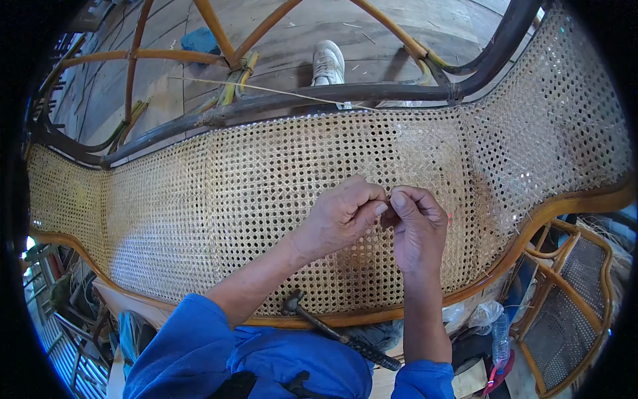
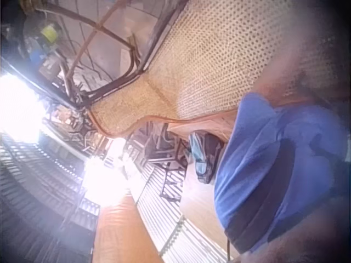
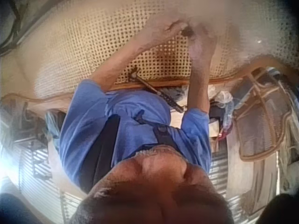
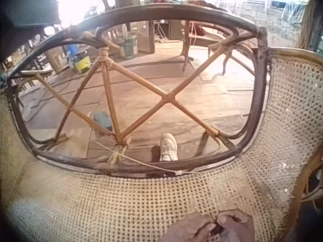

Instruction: The person applies glue to the woven cane seat of a rattan chair using a red bottle. They then insert a thin cane strip into the frame and secure it by tapping with a hammer. The person works on the edge of the chair seat, weaving and hammering the strip into place.

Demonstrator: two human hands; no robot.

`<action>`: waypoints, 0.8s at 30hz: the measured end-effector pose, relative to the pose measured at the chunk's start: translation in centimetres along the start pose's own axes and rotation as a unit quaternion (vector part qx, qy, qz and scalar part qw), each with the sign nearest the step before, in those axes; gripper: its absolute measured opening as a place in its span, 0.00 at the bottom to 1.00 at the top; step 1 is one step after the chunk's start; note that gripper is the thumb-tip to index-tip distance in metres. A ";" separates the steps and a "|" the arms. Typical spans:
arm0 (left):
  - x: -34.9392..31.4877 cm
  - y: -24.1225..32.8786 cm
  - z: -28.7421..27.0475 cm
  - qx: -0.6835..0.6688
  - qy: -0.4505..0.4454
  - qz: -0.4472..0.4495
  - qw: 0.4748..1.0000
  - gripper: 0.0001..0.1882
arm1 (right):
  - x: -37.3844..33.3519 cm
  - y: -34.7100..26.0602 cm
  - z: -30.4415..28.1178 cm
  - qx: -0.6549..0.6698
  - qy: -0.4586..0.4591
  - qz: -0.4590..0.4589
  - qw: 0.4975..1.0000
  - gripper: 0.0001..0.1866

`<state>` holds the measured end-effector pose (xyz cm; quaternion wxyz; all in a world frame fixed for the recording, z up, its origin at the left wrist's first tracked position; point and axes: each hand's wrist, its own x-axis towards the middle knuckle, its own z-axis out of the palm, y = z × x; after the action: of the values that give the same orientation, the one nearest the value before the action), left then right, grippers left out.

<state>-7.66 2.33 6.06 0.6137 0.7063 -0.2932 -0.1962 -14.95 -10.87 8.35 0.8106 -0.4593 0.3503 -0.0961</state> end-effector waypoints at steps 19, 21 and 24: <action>-1.8 -2.0 -2.0 0.186 -0.027 0.066 0.980 0.08 | 2.1 0.1 -0.5 -0.134 -0.168 0.148 0.965 0.06; -0.8 -2.4 -1.7 0.184 0.010 0.038 0.982 0.08 | 3.4 0.2 0.2 -0.175 -0.153 0.096 0.968 0.05; 1.7 -2.8 -2.3 0.130 0.080 -0.112 0.982 0.11 | 6.5 -0.5 1.2 -0.277 -0.095 0.023 0.956 0.03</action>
<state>-4.44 3.17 3.85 0.5128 0.8217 -0.1852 -0.1664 -9.35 -13.44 6.05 0.6834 -0.6644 0.2949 0.0677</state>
